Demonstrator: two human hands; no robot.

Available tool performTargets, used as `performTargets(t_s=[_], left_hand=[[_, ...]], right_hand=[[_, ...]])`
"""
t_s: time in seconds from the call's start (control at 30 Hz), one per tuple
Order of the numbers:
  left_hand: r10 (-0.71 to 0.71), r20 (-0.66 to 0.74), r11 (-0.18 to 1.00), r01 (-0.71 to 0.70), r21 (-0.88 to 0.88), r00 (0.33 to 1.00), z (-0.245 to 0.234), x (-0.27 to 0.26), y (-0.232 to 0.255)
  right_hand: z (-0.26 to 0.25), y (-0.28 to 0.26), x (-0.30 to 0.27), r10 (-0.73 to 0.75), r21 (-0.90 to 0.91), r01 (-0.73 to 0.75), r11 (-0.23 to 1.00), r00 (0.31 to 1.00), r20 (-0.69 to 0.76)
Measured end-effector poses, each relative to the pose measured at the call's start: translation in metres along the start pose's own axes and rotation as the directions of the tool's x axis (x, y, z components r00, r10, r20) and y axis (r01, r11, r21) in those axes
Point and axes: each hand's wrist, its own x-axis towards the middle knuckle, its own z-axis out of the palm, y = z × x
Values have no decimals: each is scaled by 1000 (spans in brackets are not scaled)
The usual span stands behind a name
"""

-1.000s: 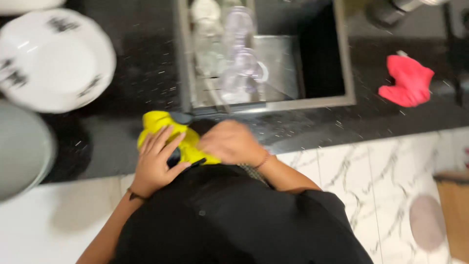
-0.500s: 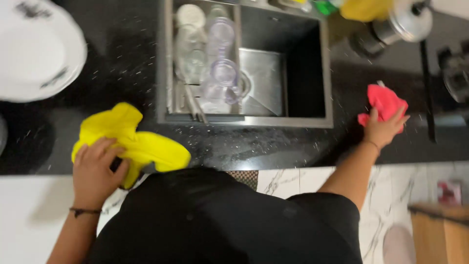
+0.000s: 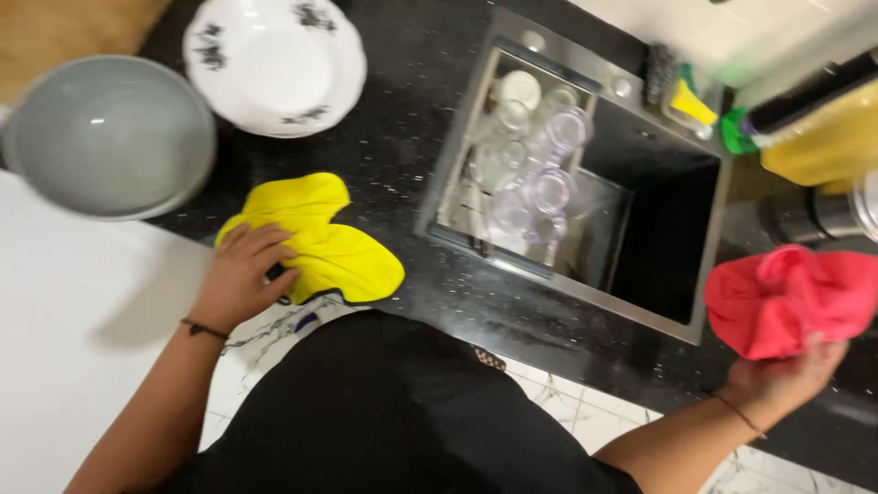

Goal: The recorder wipes a spoon, a bowl, and a plate with a yellow cloth, and then cleans the kitchen counter and sink area with a red cloth.

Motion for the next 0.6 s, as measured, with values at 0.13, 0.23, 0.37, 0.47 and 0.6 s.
performTargets(t_s=[0.13, 0.23, 0.37, 0.47, 0.6], left_hand=[[80, 7, 995, -79, -59, 997, -13, 4, -24], [143, -8, 982, -143, -123, 990, -21, 7, -37], [211, -58, 952, -219, -214, 976, -22, 16, -54], [205, -63, 962, -213, -171, 977, -7, 19, -66], [240, -50, 958, -245, -151, 970, 0, 18, -77]], right_hand=[[170, -78, -54, 5, 90, -26, 996, 973, 232], [236, -70, -55, 102, 206, -159, 966, 960, 261], [373, -55, -58, 115, 210, -173, 962, 958, 265], [391, 60, -21, 136, -233, -36, 972, 892, 430], [473, 150, -17, 211, -642, 252, 724, 805, 554]])
